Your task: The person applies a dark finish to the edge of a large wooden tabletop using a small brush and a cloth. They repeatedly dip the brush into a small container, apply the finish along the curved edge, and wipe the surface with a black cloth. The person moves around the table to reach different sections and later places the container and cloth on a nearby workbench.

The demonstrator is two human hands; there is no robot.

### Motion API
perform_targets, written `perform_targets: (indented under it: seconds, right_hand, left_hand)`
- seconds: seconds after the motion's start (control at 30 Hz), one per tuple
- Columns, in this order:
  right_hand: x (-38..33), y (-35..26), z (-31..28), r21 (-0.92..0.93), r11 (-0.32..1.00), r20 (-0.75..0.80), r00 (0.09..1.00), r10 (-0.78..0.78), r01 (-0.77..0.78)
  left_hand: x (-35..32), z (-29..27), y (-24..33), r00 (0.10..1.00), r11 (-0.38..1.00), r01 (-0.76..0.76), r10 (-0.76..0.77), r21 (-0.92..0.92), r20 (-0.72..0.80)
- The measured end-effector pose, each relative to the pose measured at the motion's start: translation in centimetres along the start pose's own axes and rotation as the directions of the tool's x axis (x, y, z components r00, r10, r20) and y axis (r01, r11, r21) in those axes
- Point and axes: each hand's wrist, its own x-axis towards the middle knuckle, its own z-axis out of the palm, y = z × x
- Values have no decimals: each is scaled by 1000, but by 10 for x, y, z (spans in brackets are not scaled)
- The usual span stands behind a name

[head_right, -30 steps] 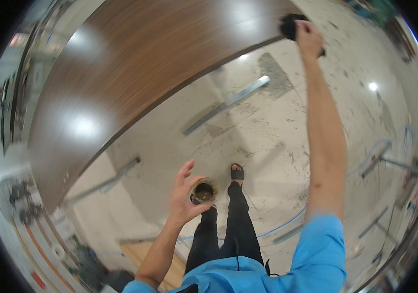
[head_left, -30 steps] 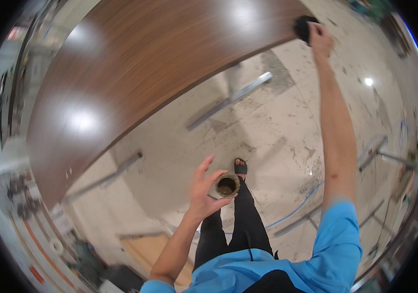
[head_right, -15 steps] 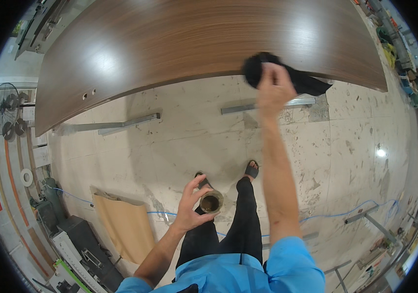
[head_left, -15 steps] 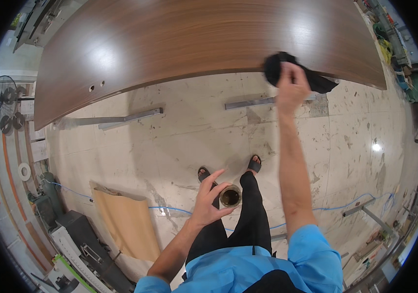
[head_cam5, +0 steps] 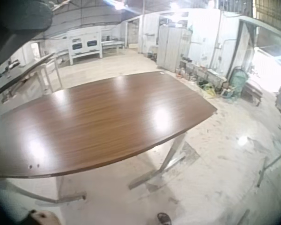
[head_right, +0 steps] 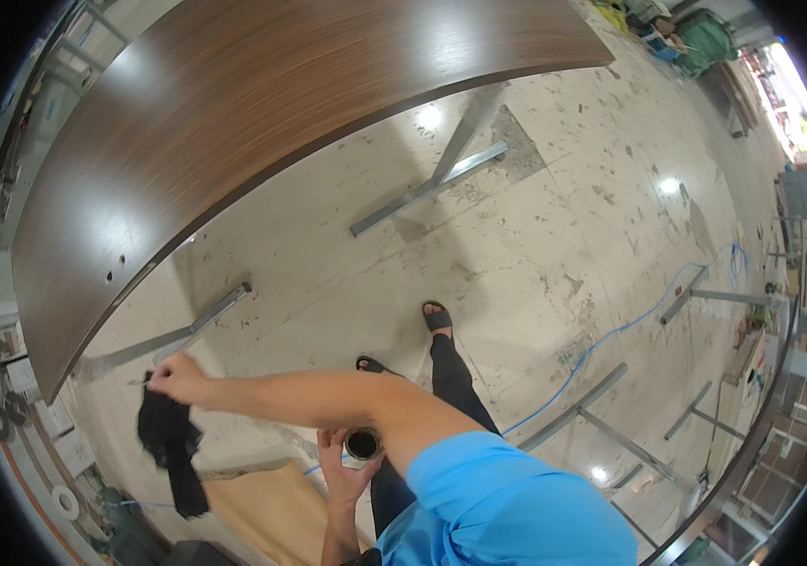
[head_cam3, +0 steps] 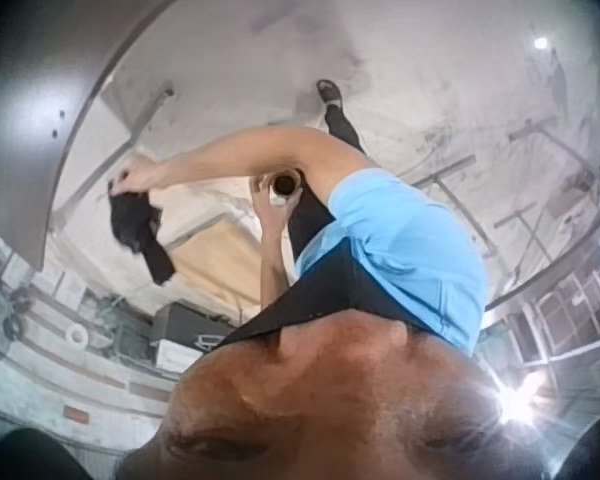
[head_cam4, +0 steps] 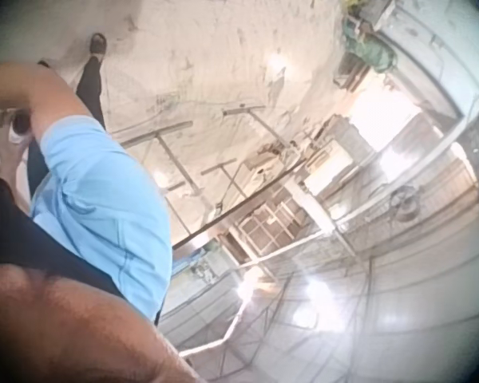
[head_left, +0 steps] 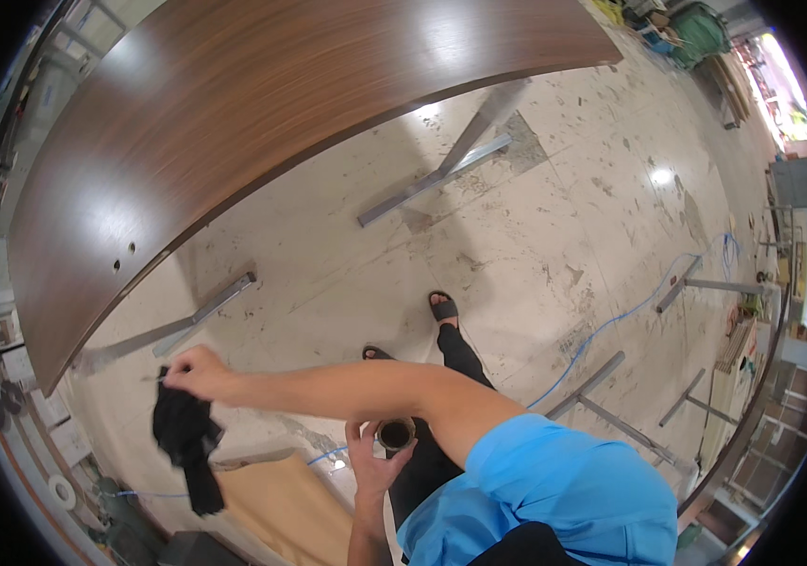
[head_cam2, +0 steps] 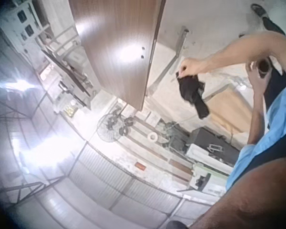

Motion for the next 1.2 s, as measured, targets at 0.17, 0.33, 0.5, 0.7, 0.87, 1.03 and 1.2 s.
perform_targets:
  seconds: [0.17,0.33,0.5,0.7,0.87,1.03,1.2]
  right_hand:
    - [-59,11,-218,-51,994,-285,955,80,-98]
    - [-195,-103,-467,-275,941,-732,592,-338,197]
    - [-238,-312,-648,-845,520,-530,-70,-845,123]
    - [-205,-376,-711,-912,344,-339,-63,-939,-223]
    - [-168,-325,-637,-908,420,-418,84,-904,-2]
    - [-85,-241,-448,-897,288,-145,392,-909,335]
    - [0,-143,-235,-248,943,-91,964,-251,222]
  left_hand:
    - [15,19,18,994,991,-93,97,-93,44]
    - [47,34,40,990,990,-132,134,-44,41]
    - [85,53,76,975,977,-211,211,-1,71]
    - [114,79,111,970,975,-221,221,-6,101]
    - [116,87,121,977,979,-203,204,-12,69]
    - [111,93,121,983,986,-165,164,-1,83]
    - [97,93,122,982,989,-137,128,60,141]
